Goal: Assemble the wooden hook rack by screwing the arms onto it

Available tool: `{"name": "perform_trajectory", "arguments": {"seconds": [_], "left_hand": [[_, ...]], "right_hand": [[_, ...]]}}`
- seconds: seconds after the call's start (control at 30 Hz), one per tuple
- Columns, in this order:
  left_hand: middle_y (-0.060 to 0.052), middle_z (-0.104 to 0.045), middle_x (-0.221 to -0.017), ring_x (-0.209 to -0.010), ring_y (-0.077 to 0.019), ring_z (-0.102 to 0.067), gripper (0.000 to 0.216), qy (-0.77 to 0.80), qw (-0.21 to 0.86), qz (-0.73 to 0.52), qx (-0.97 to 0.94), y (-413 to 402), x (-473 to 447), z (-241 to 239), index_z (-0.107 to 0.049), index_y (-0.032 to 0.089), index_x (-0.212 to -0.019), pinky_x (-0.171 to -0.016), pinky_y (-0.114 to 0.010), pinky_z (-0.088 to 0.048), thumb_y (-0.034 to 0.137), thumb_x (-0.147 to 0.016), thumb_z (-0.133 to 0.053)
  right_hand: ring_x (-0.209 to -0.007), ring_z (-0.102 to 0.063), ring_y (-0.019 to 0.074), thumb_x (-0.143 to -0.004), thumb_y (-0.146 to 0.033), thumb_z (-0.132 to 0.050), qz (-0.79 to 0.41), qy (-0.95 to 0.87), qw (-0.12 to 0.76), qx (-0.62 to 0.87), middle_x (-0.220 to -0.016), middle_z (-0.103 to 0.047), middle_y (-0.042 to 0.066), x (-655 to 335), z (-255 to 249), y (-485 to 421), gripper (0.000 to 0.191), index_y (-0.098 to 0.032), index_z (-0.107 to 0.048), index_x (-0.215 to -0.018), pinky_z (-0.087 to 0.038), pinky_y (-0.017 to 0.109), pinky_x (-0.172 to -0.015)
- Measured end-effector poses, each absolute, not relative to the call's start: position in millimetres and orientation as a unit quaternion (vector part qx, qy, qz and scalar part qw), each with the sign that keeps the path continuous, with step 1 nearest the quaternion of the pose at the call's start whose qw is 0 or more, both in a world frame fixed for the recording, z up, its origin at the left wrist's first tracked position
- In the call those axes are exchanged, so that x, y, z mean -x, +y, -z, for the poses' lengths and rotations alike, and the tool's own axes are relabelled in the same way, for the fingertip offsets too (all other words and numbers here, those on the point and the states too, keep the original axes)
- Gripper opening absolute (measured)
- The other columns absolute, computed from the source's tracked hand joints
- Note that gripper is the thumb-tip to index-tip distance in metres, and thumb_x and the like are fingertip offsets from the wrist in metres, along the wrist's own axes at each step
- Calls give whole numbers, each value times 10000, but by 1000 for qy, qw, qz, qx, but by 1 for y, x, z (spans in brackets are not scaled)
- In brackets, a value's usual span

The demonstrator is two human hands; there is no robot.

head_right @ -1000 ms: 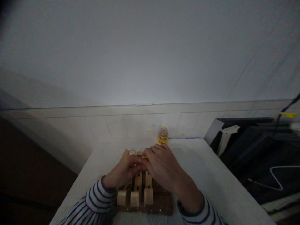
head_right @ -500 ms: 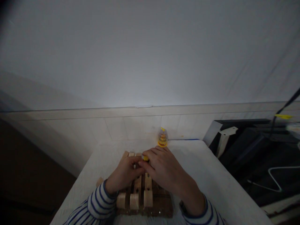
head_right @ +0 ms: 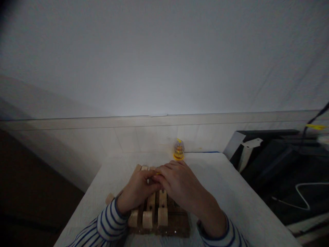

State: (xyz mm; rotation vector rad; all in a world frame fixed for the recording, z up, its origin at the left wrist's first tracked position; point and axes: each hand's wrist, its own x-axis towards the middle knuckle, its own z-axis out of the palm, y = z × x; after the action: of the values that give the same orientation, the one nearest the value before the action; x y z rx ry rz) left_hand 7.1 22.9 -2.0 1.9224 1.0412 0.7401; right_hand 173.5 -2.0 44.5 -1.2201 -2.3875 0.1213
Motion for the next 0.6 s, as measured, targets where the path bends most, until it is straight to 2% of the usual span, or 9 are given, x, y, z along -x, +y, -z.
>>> {"name": "perform_trajectory", "arguments": {"seconds": [0.13,0.6], "left_hand": [[-34,-704,-732,-672,-147,-587,96,404,405,-292,-767,22,-7,0,-727,119,-780,-625,-221,-420,200,-787,-674],[-52,-734,-798,-735,-174,-638,140,377,404,-288,-782,24,-4,3,-736,142,-809,-700,-244,-464,256,-825,-656]], "right_hand": [[-856,-656,229,-897,-179,-569,-43,-868,213,446,-888,-729,62,-172,-45,-2,141,-161,-691,-967,-473,393,-795],[-834,-652,238,-904,-220,-572,0,-864,202,462,-823,-702,63,-172,-43,-2,118,-146,-665,-909,-452,402,-775]]}}
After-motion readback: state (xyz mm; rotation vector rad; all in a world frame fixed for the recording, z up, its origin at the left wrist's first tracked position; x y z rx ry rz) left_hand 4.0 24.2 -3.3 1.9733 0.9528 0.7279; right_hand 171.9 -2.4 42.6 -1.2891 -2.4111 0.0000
